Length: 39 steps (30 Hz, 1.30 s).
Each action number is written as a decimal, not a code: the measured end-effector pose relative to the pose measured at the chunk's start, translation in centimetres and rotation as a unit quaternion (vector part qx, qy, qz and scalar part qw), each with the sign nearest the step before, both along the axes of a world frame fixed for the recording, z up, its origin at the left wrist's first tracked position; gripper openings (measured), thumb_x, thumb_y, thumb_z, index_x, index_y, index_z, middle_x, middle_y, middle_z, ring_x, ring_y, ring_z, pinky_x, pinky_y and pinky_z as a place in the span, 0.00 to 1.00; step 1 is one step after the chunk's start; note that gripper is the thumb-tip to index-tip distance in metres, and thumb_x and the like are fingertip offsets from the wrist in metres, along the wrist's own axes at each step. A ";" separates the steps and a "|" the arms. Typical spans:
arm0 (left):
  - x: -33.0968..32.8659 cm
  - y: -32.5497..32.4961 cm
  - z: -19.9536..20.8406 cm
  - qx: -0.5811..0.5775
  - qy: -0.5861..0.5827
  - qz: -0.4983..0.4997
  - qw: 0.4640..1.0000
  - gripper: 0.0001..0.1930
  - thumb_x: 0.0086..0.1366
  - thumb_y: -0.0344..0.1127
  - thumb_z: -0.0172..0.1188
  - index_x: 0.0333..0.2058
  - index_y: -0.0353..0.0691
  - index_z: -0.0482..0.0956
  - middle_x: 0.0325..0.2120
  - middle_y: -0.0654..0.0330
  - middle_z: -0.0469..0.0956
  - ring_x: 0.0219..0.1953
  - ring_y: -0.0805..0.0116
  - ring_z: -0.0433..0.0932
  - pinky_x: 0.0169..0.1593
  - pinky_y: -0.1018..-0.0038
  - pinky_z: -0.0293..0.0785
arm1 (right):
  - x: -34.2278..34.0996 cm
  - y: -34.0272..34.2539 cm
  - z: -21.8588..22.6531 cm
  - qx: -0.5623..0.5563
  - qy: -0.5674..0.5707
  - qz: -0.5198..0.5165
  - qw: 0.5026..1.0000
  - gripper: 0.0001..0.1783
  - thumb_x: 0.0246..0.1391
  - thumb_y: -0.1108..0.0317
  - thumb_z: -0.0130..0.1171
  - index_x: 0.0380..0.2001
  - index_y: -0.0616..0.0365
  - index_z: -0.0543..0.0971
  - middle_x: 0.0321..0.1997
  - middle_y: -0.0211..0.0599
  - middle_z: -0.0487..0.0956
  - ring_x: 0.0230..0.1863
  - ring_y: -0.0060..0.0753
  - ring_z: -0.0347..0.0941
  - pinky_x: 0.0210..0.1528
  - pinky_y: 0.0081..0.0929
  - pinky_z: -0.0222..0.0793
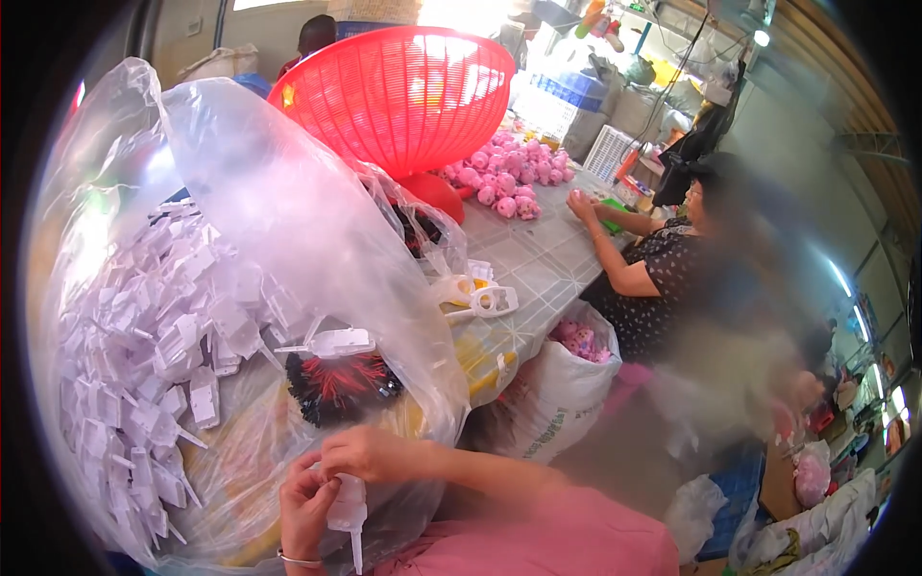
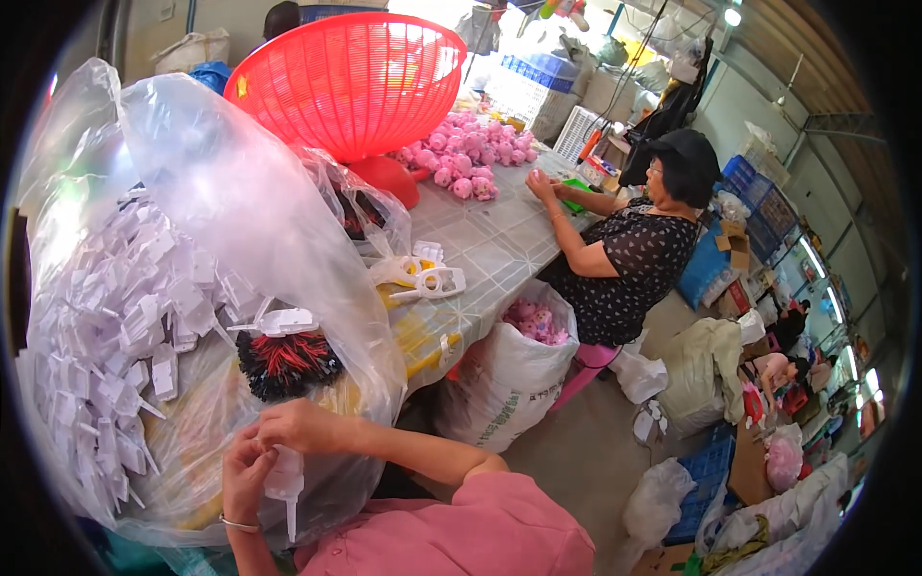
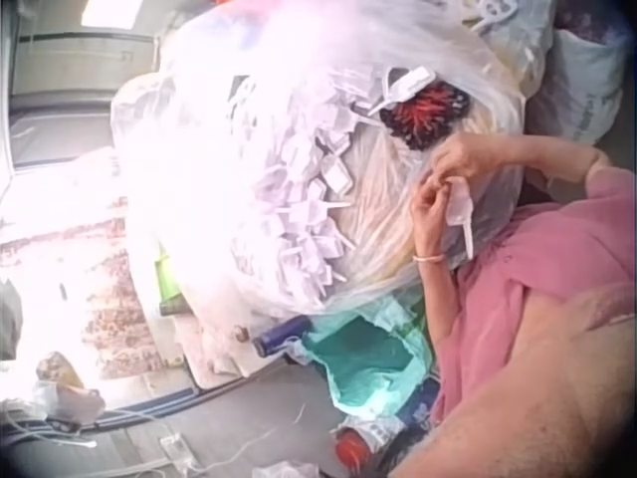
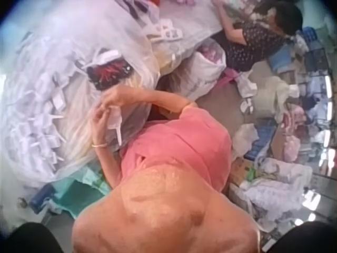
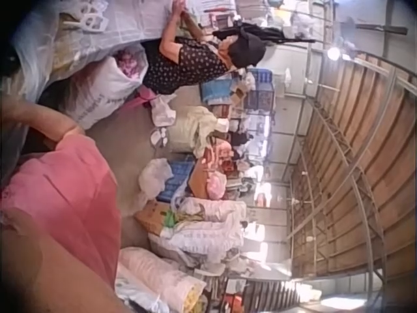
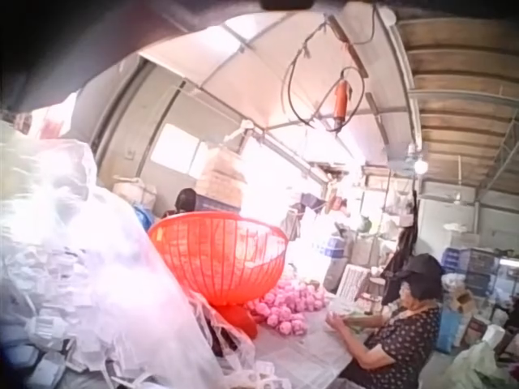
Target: The person assembles small white plastic housings by hand, inserting wires and small internal parts into them.
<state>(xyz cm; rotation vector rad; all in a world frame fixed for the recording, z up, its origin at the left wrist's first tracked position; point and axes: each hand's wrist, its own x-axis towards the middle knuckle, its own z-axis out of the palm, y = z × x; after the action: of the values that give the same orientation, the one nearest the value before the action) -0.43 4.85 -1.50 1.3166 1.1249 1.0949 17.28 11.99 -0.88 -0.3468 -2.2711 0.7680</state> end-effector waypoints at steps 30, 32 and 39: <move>-0.7 -0.1 -4.8 0.023 -0.122 0.170 0.978 0.02 0.57 0.21 0.55 0.30 0.32 0.76 0.56 0.54 0.60 0.41 0.72 0.74 0.40 0.79 0.71 | -1.8 -0.7 -3.3 -0.222 0.000 -0.043 0.974 0.08 0.48 0.68 0.56 0.28 0.63 0.75 0.28 0.43 0.73 0.32 0.46 0.72 0.33 0.34 0.67; -0.3 -0.1 -4.4 0.017 -0.114 0.176 0.978 0.02 0.57 0.21 0.55 0.29 0.32 0.75 0.57 0.55 0.59 0.38 0.75 0.74 0.38 0.81 0.70 | -1.8 -0.8 -3.3 -0.186 -0.017 -0.049 0.981 0.08 0.49 0.68 0.55 0.28 0.63 0.75 0.28 0.44 0.73 0.31 0.46 0.72 0.33 0.34 0.67; 0.1 0.2 -3.7 0.024 -0.079 0.190 0.978 0.02 0.57 0.20 0.54 0.27 0.31 0.74 0.58 0.57 0.57 0.31 0.81 0.73 0.32 0.85 0.68 | -2.3 -1.4 -3.0 -0.012 -0.056 -0.148 0.987 0.07 0.48 0.67 0.55 0.29 0.58 0.75 0.30 0.37 0.72 0.34 0.41 0.71 0.35 0.34 0.65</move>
<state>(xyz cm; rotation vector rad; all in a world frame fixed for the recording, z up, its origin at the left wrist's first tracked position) -0.31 5.10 -5.15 1.0514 1.2660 1.4882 15.01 10.55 -3.87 -0.7359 -2.2449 0.6336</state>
